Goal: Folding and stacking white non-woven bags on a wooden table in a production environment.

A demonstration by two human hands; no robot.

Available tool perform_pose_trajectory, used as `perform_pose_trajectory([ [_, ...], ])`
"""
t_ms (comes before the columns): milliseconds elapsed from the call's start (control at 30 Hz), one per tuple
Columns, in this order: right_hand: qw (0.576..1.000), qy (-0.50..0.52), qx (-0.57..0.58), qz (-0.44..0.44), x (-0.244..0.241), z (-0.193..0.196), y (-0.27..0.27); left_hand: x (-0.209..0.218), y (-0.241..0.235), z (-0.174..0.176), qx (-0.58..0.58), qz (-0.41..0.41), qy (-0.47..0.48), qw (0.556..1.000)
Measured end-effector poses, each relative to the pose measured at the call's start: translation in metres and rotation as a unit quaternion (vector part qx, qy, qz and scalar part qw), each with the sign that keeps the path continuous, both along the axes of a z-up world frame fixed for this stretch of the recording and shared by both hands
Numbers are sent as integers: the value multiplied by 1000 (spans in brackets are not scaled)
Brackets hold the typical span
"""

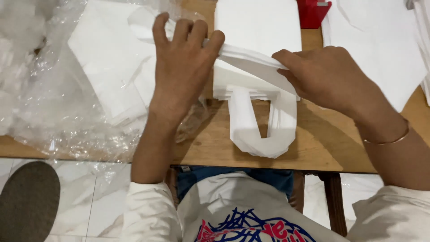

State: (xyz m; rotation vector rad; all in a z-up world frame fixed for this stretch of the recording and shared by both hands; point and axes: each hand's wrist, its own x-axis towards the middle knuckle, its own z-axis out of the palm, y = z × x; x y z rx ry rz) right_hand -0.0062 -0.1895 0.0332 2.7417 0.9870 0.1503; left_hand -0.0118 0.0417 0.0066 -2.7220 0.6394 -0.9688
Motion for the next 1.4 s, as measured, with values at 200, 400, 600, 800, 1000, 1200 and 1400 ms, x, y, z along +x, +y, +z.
perform_pose_trajectory([
  [200, 989, 136, 31, 42, -7, 15, 35, -19, 33, 5, 53, -41, -107, 992],
  [400, 979, 185, 69, 41, -15, 17, 65, -57, 65, 8, 28, 7, -13, 999],
  [600, 936, 281, 204, -56, -24, 16, 59, -106, 80, -34, 101, 8, 41, 994],
  [800, 928, 301, 216, -41, -49, 16, 37, -83, 101, -49, 138, 40, -41, 989],
  [1000, 923, 309, 226, 43, -85, -2, -9, -55, 122, -25, 43, 35, -42, 998],
  [1200, 919, 374, 90, -90, -103, -19, -16, -51, 130, -18, 90, -7, 72, 993],
  [1400, 882, 460, 15, -102, -112, -23, 30, -50, 111, -21, 125, -19, -13, 992],
])
